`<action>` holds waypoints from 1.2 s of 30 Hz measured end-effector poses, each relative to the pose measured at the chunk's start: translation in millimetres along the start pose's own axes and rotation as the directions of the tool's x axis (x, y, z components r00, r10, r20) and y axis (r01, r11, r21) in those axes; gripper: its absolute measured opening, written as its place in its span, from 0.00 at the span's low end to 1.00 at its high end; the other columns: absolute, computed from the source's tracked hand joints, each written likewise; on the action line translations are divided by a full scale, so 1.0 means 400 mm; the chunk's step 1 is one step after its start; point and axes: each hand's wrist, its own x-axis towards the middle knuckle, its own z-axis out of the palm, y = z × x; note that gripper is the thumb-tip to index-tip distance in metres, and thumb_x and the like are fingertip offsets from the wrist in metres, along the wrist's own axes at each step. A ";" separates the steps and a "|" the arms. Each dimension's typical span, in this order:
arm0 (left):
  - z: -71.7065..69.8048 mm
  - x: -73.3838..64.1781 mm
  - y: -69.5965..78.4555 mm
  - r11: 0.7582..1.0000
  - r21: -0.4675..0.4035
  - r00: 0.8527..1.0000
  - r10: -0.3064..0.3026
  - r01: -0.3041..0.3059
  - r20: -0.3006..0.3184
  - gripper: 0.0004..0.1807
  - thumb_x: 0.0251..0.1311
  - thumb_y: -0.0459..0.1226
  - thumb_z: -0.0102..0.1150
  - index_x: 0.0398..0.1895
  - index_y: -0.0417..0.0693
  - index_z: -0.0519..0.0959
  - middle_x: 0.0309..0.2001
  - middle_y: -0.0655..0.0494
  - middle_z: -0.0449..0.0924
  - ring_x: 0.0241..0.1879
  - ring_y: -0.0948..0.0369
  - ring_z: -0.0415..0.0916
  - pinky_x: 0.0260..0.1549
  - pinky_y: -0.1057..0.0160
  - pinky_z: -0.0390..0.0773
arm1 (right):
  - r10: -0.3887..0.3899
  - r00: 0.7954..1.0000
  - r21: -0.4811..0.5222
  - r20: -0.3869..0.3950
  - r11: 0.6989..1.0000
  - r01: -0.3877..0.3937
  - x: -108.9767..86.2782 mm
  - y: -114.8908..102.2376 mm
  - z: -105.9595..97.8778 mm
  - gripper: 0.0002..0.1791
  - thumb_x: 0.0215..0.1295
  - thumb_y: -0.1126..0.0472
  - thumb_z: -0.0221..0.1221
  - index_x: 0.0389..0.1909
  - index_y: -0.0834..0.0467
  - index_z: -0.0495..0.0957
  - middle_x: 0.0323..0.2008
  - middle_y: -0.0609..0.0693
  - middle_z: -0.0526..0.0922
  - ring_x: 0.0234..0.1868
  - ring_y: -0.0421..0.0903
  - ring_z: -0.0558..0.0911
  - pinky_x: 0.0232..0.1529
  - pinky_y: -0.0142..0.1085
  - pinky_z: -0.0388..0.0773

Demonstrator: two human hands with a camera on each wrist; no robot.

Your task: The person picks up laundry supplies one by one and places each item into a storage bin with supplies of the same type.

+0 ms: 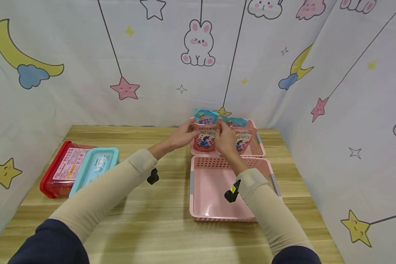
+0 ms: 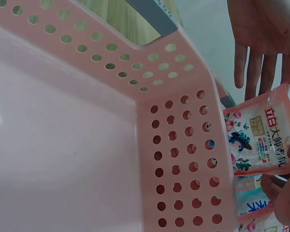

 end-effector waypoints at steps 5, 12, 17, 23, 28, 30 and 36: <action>-0.007 -0.002 0.006 0.998 0.059 1.000 0.006 -0.006 -0.001 0.42 0.78 0.44 0.49 0.86 0.40 0.45 0.78 0.37 0.62 0.75 0.43 0.66 0.69 0.45 0.71 | -0.023 1.000 -0.003 0.015 1.000 0.023 -0.004 -0.016 -0.004 0.23 0.79 0.63 0.52 0.71 0.62 0.74 0.61 0.64 0.82 0.46 0.60 0.84 0.48 0.53 0.81; -0.024 -0.006 0.024 0.990 0.138 0.999 0.035 -0.036 0.010 0.40 0.78 0.44 0.49 0.86 0.42 0.48 0.80 0.36 0.58 0.76 0.42 0.64 0.70 0.43 0.70 | -0.095 0.995 -0.014 0.023 0.995 0.095 -0.002 -0.040 -0.019 0.23 0.79 0.61 0.55 0.70 0.64 0.73 0.65 0.62 0.81 0.57 0.58 0.84 0.57 0.54 0.81; -0.043 -0.007 0.038 0.985 0.153 0.997 0.077 -0.077 0.006 0.41 0.76 0.41 0.52 0.85 0.38 0.49 0.81 0.37 0.56 0.78 0.43 0.60 0.73 0.45 0.66 | -0.133 0.990 0.015 0.043 0.991 0.133 0.005 -0.065 -0.043 0.25 0.79 0.61 0.57 0.71 0.65 0.72 0.69 0.62 0.77 0.68 0.60 0.78 0.66 0.54 0.77; -0.080 -0.018 0.060 0.962 0.240 0.992 0.126 -0.129 0.031 0.41 0.78 0.42 0.54 0.85 0.38 0.49 0.81 0.37 0.57 0.78 0.43 0.61 0.73 0.46 0.66 | -0.166 0.981 0.040 0.095 0.986 0.163 0.010 -0.091 -0.068 0.26 0.80 0.60 0.57 0.74 0.65 0.69 0.71 0.62 0.75 0.72 0.62 0.74 0.67 0.53 0.77; -0.117 -0.035 0.075 0.926 0.354 0.990 0.108 -0.132 0.085 0.43 0.79 0.46 0.54 0.86 0.39 0.47 0.83 0.39 0.54 0.81 0.45 0.53 0.78 0.45 0.59 | -0.194 0.971 0.029 0.137 0.981 0.191 0.007 -0.108 -0.082 0.29 0.80 0.58 0.59 0.76 0.61 0.67 0.74 0.59 0.73 0.65 0.63 0.80 0.62 0.53 0.80; -0.132 -0.042 0.078 0.909 0.394 0.989 0.102 -0.135 0.103 0.43 0.79 0.47 0.53 0.86 0.40 0.46 0.83 0.39 0.53 0.82 0.45 0.52 0.78 0.45 0.57 | -0.201 0.969 0.006 0.145 0.979 0.202 0.005 -0.117 -0.084 0.29 0.80 0.57 0.59 0.77 0.60 0.67 0.74 0.58 0.73 0.58 0.62 0.84 0.58 0.53 0.82; -0.183 -0.069 0.082 0.880 0.460 0.991 0.078 -0.118 0.106 0.42 0.80 0.48 0.50 0.86 0.40 0.47 0.83 0.38 0.51 0.82 0.44 0.50 0.79 0.46 0.54 | -0.223 0.961 -0.012 0.161 0.974 0.228 -0.008 -0.151 -0.086 0.29 0.80 0.56 0.58 0.77 0.59 0.68 0.72 0.58 0.75 0.43 0.61 0.85 0.49 0.55 0.81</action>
